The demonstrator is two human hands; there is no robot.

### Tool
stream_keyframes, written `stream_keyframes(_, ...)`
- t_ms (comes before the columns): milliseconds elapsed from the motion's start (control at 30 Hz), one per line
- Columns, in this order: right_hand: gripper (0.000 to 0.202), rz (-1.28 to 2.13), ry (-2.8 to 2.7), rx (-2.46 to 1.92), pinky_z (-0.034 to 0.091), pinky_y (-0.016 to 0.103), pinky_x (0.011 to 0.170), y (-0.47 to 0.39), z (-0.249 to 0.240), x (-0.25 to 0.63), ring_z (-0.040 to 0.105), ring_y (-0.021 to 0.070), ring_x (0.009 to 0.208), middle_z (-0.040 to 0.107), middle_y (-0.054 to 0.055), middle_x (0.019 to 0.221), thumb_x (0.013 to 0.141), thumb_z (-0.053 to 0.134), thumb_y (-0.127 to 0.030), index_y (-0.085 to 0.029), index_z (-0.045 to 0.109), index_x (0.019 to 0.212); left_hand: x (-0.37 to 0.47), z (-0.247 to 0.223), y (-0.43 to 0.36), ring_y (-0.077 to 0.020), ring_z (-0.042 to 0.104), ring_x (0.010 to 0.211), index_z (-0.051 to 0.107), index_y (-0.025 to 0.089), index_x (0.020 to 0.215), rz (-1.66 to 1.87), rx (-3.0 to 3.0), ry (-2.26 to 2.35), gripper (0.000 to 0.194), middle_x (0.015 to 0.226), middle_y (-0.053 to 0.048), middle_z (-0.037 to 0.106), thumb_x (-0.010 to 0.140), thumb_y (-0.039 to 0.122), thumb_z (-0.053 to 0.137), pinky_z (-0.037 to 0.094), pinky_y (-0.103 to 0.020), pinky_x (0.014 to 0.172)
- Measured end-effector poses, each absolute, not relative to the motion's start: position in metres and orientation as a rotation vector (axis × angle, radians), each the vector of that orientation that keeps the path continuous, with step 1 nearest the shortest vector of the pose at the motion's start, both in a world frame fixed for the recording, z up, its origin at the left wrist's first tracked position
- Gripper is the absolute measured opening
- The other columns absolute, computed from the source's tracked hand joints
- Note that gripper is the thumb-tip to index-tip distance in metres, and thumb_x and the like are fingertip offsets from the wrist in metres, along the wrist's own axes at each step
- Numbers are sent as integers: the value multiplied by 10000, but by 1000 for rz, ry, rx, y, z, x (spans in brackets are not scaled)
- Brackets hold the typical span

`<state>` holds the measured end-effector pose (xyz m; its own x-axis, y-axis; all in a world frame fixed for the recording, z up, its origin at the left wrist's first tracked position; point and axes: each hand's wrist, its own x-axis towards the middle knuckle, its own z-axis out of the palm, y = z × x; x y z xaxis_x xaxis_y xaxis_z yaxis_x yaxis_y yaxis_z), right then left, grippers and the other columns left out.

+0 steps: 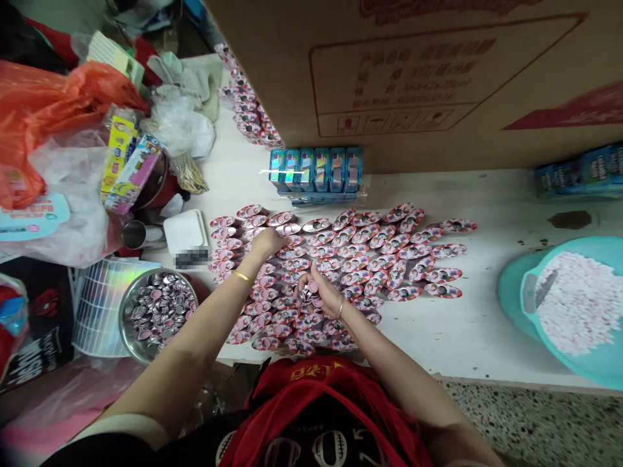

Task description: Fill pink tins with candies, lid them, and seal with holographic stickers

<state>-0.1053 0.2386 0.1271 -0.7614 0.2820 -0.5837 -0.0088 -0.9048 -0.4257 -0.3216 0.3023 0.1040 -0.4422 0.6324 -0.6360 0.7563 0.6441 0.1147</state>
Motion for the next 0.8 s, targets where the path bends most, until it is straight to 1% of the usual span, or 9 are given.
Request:
stream_keyframes(133,686,2762,-604,-1031,368,174,310,243,124,-110,615,139,516,630,49,649,811,263,-819,-191,521,714,-321,108,311,-306,660,979,710,124,919,-392,1120,2183,433,1008,-222,702,720,509,684,471,-336,798)
stream_keyframes(267,694,2753,-582,-1072,330,165,292,247,122,-112,602,126,487,631,44,644,812,248,-821,-192,524,717,-311,124,308,-314,643,987,701,102,944,-413,1228,2224,392,1004,-221,691,776,451,646,467,-349,818)
stream_keyframes(333,698,2738,-570,-1092,333,168,290,248,121,-111,602,127,482,631,43,637,810,241,-825,-193,522,713,-300,134,294,-282,641,942,687,109,975,-231,1344,2200,328,958,-184,689,832,386,585,463,-345,812)
stream_keyframes(433,695,2732,-553,-1120,335,174,283,247,117,-111,599,132,467,628,40,617,800,259,-832,-196,529,723,-278,146,257,-197,620,851,662,168,1026,210,1468,1827,263,913,-80,665,816,315,602,462,-295,783)
stream_keyframes(500,690,2740,-534,-1155,344,184,281,245,116,-113,589,134,446,622,29,598,794,284,-834,-201,557,773,-262,148,231,-168,593,834,665,187,954,400,1451,1623,220,909,-47,635,768,304,655,460,-275,773)
stream_keyframes(567,673,2756,-496,-1181,366,195,289,241,115,-116,579,135,435,618,20,592,798,308,-824,-209,580,831,-252,145,212,-163,567,828,649,180,818,494,1400,1632,129,871,-41,608,750,289,664,455,-277,771)
stream_keyframes(633,635,2768,-434,-1175,387,205,303,238,116,-118,593,142,463,630,27,619,823,325,-791,-210,582,846,-249,139,203,-152,552,785,605,177,747,573,1306,1697,98,803,-28,589,765,269,634,450,-270,745)
stream_keyframes(700,545,2744,-352,-1150,419,207,336,235,118,-118,629,154,539,651,40,675,859,375,-716,-206,565,824,-255,132,204,-134,550,723,572,178,788,665,1162,1762,63,760,-13,582,799,240,574,446,-249,693)
stream_keyframes(800,289,2647,-271,-1100,494,198,448,233,119,-114,671,151,682,670,20,777,817,612,-490,-210,540,828,-272,122,219,-127,568,677,550,167,928,651,1019,2002,112,765,-19,600,835,185,490,438,-235,649)
